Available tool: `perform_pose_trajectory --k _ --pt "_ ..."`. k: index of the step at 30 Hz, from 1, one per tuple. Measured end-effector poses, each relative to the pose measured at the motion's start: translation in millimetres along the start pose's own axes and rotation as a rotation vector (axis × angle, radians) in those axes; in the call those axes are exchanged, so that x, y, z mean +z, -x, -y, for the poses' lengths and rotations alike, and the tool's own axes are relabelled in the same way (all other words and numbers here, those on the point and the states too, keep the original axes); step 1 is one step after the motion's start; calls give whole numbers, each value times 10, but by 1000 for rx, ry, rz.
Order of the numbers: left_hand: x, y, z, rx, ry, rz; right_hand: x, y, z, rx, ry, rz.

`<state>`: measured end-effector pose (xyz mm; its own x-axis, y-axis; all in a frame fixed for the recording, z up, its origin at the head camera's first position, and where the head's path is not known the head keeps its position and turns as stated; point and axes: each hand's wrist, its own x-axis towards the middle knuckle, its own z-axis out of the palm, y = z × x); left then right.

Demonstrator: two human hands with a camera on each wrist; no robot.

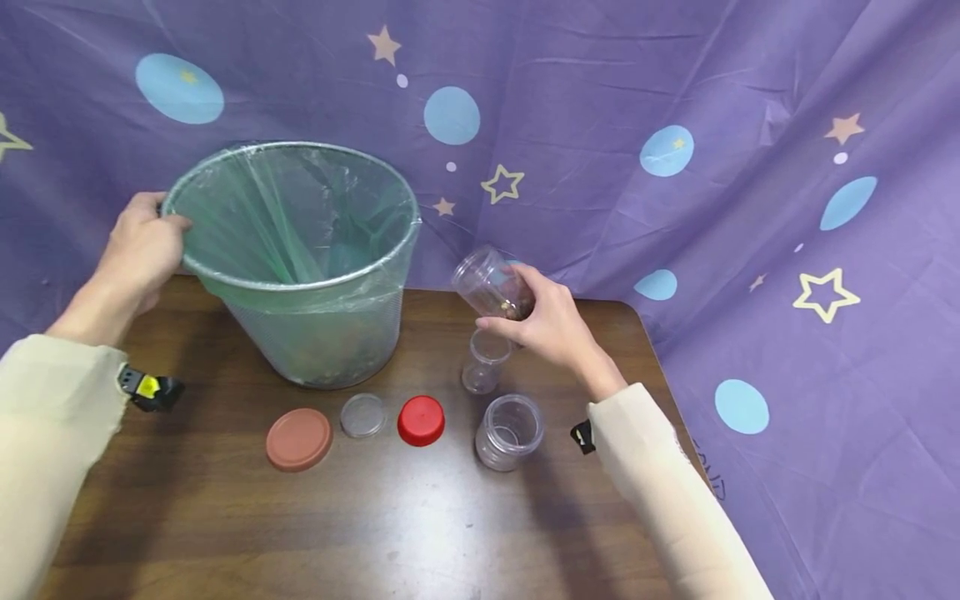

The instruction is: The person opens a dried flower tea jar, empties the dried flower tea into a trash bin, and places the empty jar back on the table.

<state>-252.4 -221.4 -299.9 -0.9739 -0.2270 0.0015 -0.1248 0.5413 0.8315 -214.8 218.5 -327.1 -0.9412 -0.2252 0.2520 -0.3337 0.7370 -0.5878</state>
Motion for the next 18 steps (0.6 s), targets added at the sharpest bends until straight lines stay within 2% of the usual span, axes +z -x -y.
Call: perform_pose_trajectory --k 8,13,18 --pt "8 -14 17 2 7 1 -106 -101 49 25 2 -19" --pt "3 -34 12 13 -20 5 -192 -181 97 27 7 -19" --pt "-15 -48 6 39 -67 8 -278 -287 169 10 55 -2"
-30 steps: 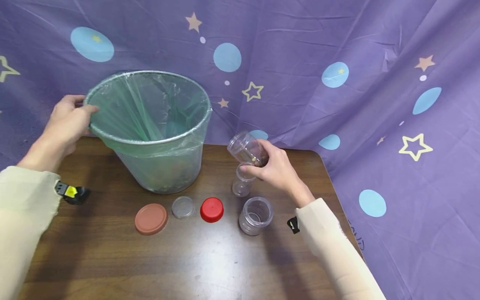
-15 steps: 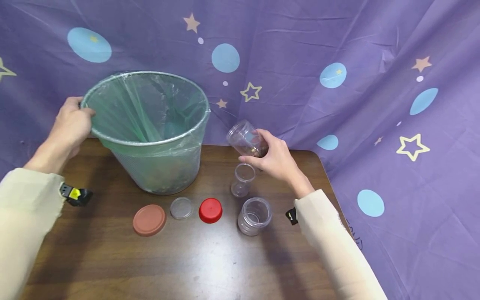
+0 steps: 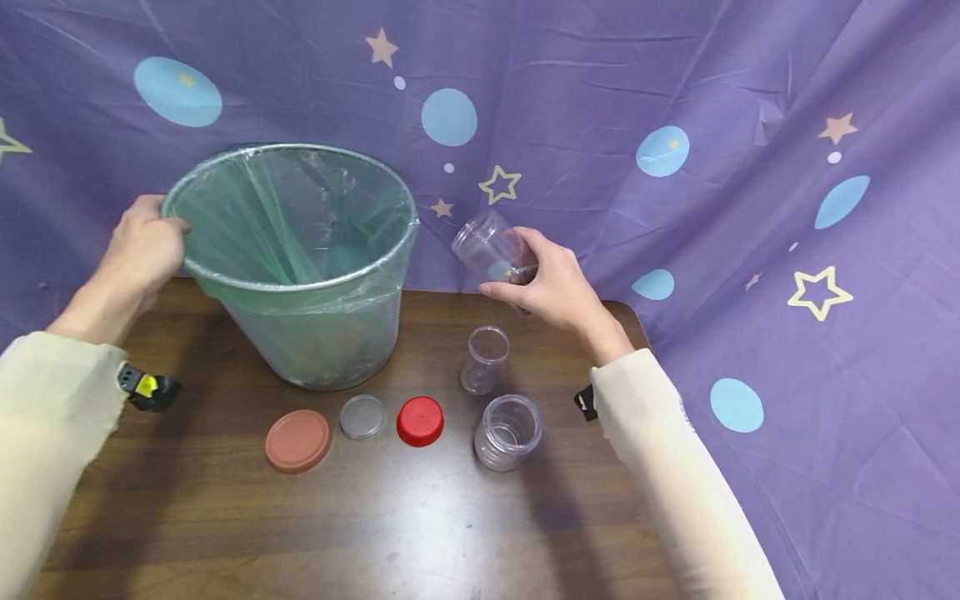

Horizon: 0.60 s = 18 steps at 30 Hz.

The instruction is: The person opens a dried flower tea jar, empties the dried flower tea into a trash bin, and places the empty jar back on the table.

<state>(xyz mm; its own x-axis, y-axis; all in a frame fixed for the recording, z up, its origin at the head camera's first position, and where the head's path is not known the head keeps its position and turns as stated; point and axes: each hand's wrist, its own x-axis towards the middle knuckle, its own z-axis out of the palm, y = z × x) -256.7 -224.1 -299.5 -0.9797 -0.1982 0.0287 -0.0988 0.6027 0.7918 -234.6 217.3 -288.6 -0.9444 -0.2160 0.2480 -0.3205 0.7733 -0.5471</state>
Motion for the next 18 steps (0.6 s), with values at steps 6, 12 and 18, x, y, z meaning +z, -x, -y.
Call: perform_pose_trajectory --k 6,12,18 --pt "-23 3 25 5 -23 5 -68 -136 118 -34 28 17" --pt "-27 20 20 14 -41 13 -103 -292 245 -102 104 35" --pt "-32 9 3 18 -52 21 -126 -386 403 -140 149 47"
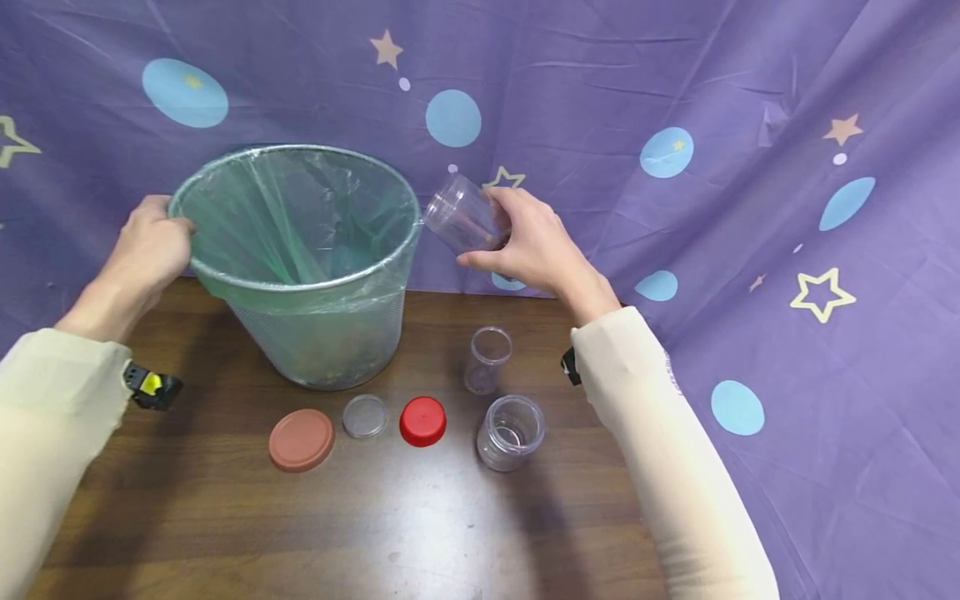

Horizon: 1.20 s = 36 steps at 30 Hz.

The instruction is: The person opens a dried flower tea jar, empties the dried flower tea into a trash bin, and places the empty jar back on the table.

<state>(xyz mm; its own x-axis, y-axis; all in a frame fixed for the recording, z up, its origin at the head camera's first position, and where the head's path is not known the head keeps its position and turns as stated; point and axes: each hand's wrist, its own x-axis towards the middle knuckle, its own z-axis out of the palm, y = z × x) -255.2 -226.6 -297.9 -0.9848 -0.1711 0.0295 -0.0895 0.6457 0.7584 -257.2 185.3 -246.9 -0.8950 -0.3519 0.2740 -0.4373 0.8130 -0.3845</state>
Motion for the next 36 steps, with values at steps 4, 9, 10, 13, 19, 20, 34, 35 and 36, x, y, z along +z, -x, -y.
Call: perform_pose_trajectory --k 4,9,10,13,19,20,34,35,36 --pt "-11 -11 -5 -14 -9 -1 -36 -58 91 28 -18 4" --pt "-27 -21 -15 -23 -13 11 -55 -120 170 -14 22 6" --pt "-27 -21 -17 -24 -10 12 -54 -133 183 -35 49 3" --pt "-29 -20 -21 -24 -2 21 -45 -177 224 -90 135 -8" --pt "-15 -11 -26 -25 8 29 -11 -258 323 -142 238 -4" --pt "-11 -8 -25 -28 11 33 0 -265 337 -147 253 2" --pt "1 -3 -14 -40 42 34 103 -286 422 -210 402 10" --pt "2 -3 -13 -39 42 33 105 -284 425 -214 406 7" --pt "4 -2 -13 -39 42 31 109 -283 424 -219 409 4"
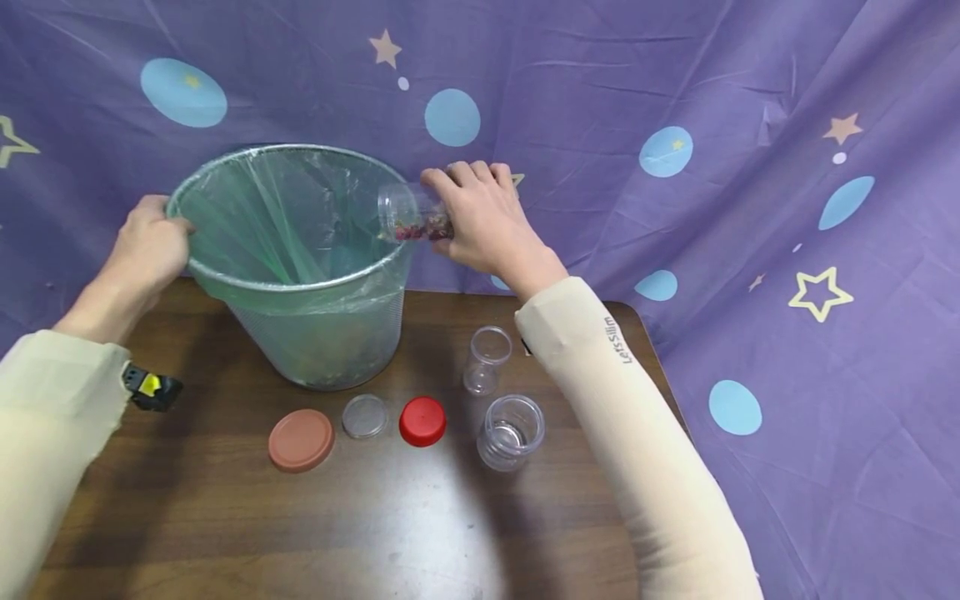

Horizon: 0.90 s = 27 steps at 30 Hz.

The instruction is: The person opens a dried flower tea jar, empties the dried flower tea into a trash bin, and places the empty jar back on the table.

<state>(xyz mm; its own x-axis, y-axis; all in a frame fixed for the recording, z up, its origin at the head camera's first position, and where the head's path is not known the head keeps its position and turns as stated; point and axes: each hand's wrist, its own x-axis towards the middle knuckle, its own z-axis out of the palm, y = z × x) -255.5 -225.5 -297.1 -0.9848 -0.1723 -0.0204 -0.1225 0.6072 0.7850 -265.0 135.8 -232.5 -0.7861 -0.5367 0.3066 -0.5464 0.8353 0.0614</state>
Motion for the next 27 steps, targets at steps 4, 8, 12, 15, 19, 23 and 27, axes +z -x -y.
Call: perform_pose_trajectory --k 4,8,12,15,19,23,27 --pt "0 -2 -5 -1 -3 -8 3 -3 14 -18 20 -20" --pt "6 2 -8 -1 2 -18 -1 -7 38 -26 43 -25" --pt "8 6 -15 -2 4 -16 -4 -16 56 -26 58 -25" --pt "10 9 -15 0 4 -17 1 -29 68 -39 69 -34" --pt "9 15 -12 3 1 -18 7 -46 96 -71 88 -57" --pt "10 14 -5 -1 7 -14 9 -60 123 -98 116 -83" --pt "13 3 3 -5 12 -15 7 -72 143 -115 140 -103"
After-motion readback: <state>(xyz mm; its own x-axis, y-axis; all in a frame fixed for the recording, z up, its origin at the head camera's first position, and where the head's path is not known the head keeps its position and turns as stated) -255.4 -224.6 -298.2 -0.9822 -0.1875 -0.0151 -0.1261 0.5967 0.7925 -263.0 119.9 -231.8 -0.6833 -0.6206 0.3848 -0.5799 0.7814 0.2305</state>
